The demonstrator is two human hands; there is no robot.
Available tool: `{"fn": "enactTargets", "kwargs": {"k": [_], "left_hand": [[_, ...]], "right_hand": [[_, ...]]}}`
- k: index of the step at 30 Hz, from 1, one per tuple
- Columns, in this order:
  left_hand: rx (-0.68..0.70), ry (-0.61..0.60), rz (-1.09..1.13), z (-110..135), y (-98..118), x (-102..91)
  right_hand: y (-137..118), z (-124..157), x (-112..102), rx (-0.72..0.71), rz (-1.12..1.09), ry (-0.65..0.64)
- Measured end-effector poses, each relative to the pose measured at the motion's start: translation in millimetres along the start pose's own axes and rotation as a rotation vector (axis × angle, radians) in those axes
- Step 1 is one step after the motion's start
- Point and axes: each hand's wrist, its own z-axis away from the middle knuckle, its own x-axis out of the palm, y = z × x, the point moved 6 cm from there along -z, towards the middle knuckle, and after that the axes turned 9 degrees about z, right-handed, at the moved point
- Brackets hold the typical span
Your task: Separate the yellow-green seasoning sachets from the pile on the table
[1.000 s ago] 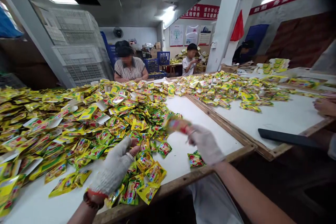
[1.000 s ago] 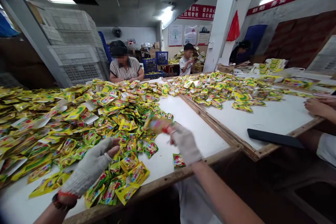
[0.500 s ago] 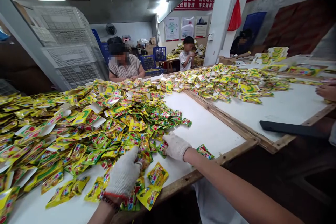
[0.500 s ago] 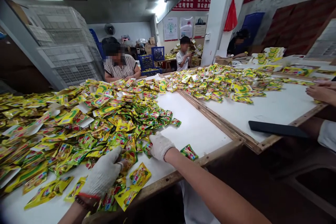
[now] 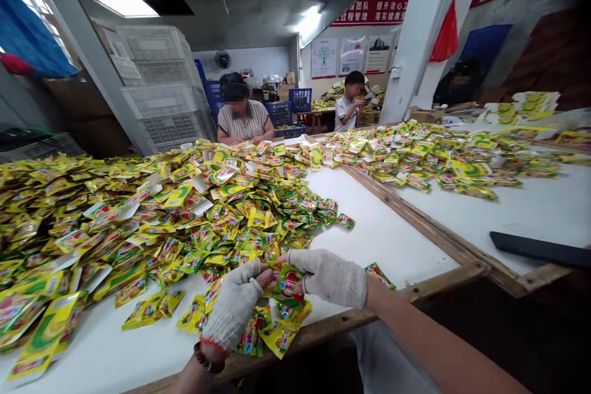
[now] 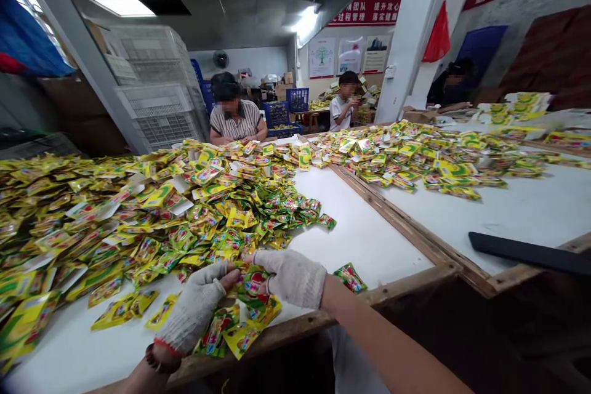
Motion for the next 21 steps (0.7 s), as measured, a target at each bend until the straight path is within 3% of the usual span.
{"fn": "enactTargets", "kwargs": {"k": [3,8,10,12,14,17,19,21], "left_hand": [[0.047,-0.089,-0.014,6.6,10.7,7.2],[0.137,-0.116,0.077,20.2,19.6,9.5],[0.165,-0.090,0.061,19.8,16.6,4.3],[0.170,-0.011,-0.037,17.2,11.2,-12.9],[0.196,0.163,-0.247,17.2,10.0,-50.1],[0.213,0.624,-0.764,33.4,18.5,-141.6],[0.065,0.917,-0.924,53.1,16.4,-211.8],[-0.076,1.064,-0.911,71.6,6.5,-270.6]], "right_hand": [[-4.7,-3.7,-0.2,0.060,0.124,0.036],[-0.8,-8.6,9.8,0.165,0.037,0.289],[0.2,-14.3,22.7,0.171,-0.035,0.291],[0.6,-20.1,34.2,0.178,-0.073,0.256],[5.5,-23.1,40.3,0.240,-0.108,0.219],[20.3,-22.8,42.4,0.343,-0.211,0.147],[31.0,-21.4,39.9,0.362,-0.262,0.140],[38.2,-19.9,36.3,0.341,-0.282,0.174]]}}
